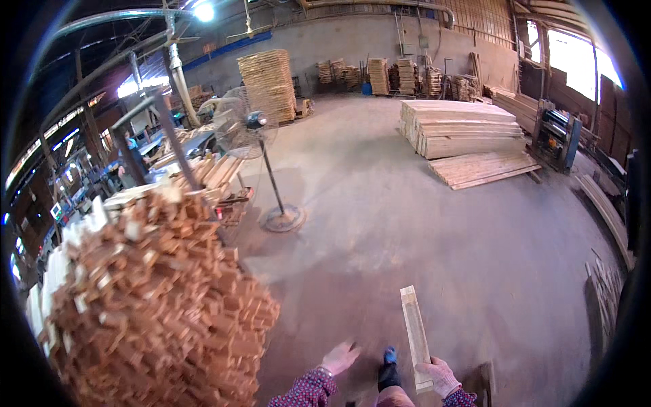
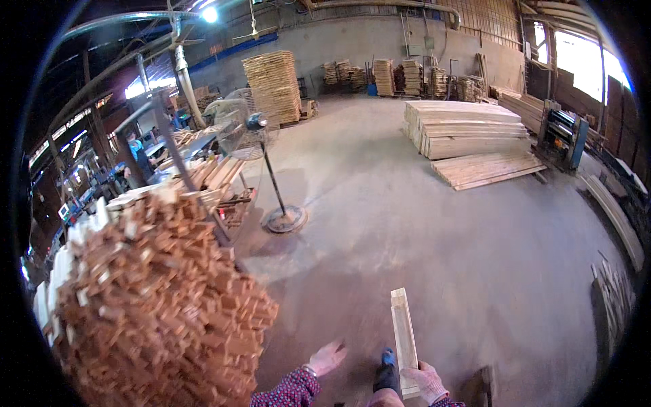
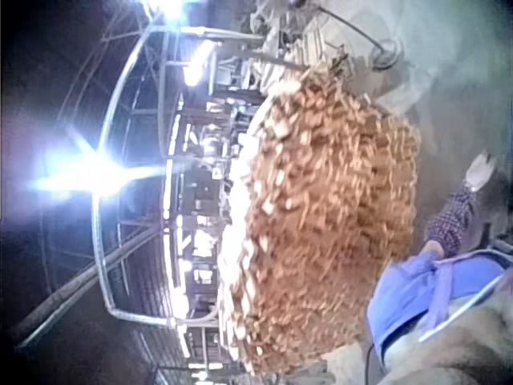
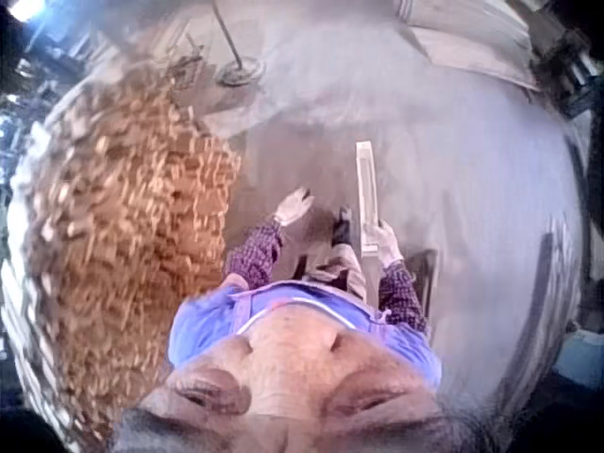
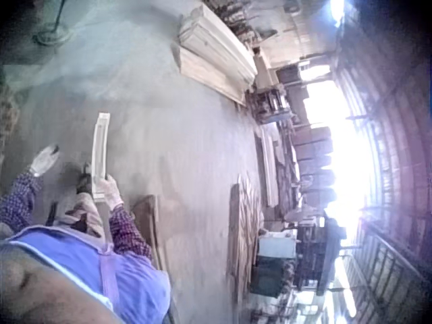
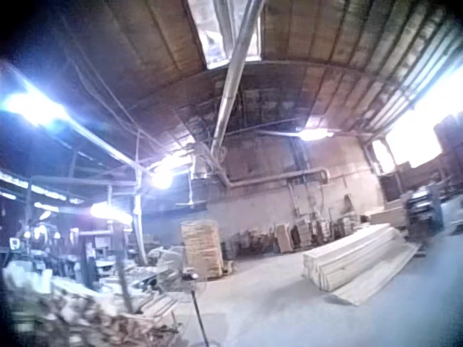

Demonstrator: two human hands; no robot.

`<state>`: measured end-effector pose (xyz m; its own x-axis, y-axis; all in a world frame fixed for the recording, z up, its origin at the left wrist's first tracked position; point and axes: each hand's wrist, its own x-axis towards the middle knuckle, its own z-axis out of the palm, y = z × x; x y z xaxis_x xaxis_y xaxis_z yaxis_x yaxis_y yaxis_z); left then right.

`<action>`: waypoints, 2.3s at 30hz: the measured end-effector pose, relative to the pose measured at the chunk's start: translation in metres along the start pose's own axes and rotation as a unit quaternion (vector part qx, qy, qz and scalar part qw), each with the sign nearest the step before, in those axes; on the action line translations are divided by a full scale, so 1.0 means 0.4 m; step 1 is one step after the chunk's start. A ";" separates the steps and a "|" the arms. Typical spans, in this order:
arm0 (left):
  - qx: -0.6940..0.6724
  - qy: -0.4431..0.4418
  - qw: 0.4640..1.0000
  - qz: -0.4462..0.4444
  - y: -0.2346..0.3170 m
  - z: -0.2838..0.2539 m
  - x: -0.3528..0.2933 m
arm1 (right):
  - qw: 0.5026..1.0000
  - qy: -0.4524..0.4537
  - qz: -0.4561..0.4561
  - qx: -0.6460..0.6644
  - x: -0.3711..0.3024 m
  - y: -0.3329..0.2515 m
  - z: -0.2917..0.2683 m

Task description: The person gathers scattered wooden planks from the floor and stacks them into a neat pile. They then carry the stack to a metal workbench and arrange the planks in an orderly fashion. The person continues to pick up individual planks from the floor and add them to the stack on the table.

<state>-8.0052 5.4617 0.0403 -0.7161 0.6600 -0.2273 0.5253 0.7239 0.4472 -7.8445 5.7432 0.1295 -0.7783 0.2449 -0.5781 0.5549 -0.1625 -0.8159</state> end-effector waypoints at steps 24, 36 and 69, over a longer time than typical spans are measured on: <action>-0.191 -0.125 0.938 -0.259 -0.968 -0.746 2.116 | 0.983 0.021 0.086 0.161 2.233 -1.466 -0.036; -0.295 0.172 0.868 -0.360 -1.186 -1.074 3.026 | 0.957 -0.054 0.284 0.023 3.378 -1.950 0.038; -0.324 0.393 0.607 -0.610 -2.355 -1.739 3.377 | 0.696 -0.476 -0.100 -0.528 4.546 -2.941 1.958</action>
<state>-9.7869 5.5316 -0.0861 -0.5220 -0.7719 -0.3629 -0.7252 0.1776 0.6652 -10.1426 5.6312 0.0307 -0.4334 -0.6649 -0.6083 -0.0781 0.7002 -0.7097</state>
